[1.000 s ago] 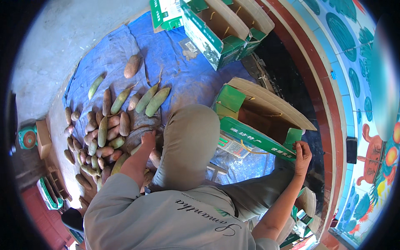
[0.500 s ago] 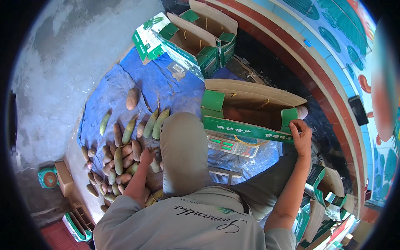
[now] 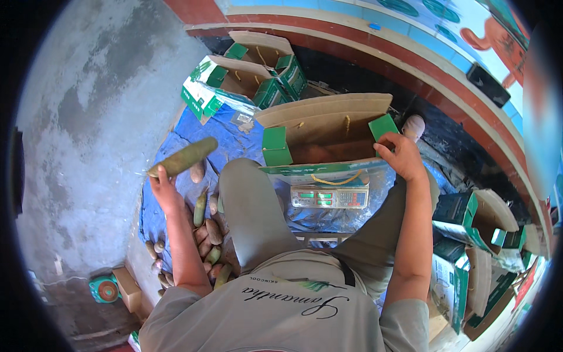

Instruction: Sorting and packing sweet potatoes into cardboard boxes, weighing them on a digital scale.

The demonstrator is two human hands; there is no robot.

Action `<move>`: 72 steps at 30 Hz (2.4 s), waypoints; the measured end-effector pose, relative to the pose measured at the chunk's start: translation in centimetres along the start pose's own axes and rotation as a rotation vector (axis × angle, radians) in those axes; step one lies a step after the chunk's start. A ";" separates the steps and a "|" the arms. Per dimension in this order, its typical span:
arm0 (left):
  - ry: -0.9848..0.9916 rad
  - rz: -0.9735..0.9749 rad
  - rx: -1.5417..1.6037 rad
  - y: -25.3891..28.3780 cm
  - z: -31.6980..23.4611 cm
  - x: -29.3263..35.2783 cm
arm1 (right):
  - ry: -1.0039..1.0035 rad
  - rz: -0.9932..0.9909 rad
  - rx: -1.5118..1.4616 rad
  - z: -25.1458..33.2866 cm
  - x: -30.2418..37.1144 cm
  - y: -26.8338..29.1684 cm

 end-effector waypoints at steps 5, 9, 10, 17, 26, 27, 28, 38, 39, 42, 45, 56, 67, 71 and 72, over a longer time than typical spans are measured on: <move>0.173 0.314 0.341 -8.1 -4.6 2.8 | 0.016 0.006 -0.010 -0.1 0.2 0.2; 0.325 0.572 0.293 -14.7 -3.1 6.7 | 0.021 0.016 -0.013 0.5 0.6 0.6; 0.383 0.607 0.260 -16.2 -2.1 7.6 | 0.028 0.015 -0.022 0.5 0.6 0.5; 0.738 0.793 0.256 -25.7 1.9 15.0 | 0.050 -0.011 -0.008 0.1 0.6 0.3; 0.426 0.746 0.304 -21.4 -1.1 11.0 | 0.053 -0.033 0.026 -0.4 0.1 0.5; 0.308 0.675 0.261 -19.6 -1.7 9.8 | 0.060 -0.019 0.029 -0.4 0.1 0.3; 0.191 0.600 0.215 -17.7 -2.1 8.5 | 0.052 -0.022 0.015 -0.2 0.0 0.4; 0.180 0.457 -0.846 4.0 21.8 6.9 | 0.059 -0.009 -0.008 -0.4 -0.5 0.2; 0.279 0.536 -0.972 5.2 24.2 8.8 | 0.028 -0.009 -0.012 -0.8 -0.4 0.4; 0.456 0.731 -1.144 10.3 31.4 15.3 | 0.018 -0.007 -0.058 -0.9 -0.8 -0.2; 0.574 0.900 -1.216 12.1 34.8 20.8 | -0.004 -0.011 -0.060 -1.2 -0.8 -0.5; 0.532 1.079 -1.438 10.5 33.6 22.3 | -0.076 -0.042 -0.130 -1.9 -0.8 0.0; 0.473 1.315 -1.483 10.2 34.8 22.6 | -0.092 -0.061 -0.107 -3.1 -0.6 0.4; 0.404 1.460 -1.475 13.4 38.3 24.2 | -0.084 -0.057 -0.145 -1.8 -1.0 -0.4; 0.410 1.450 -1.470 13.7 38.8 24.7 | -0.077 -0.055 -0.137 -1.6 -0.9 -0.4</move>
Point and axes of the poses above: each hand's wrist, its own x-axis away from the middle knuckle, its own y-axis out of the back of the hand, z = x × y, the point moved 5 cm from there along -x, towards the middle knuckle, and after that the axes turned 2 degrees about -z, right-handed, at the moved point
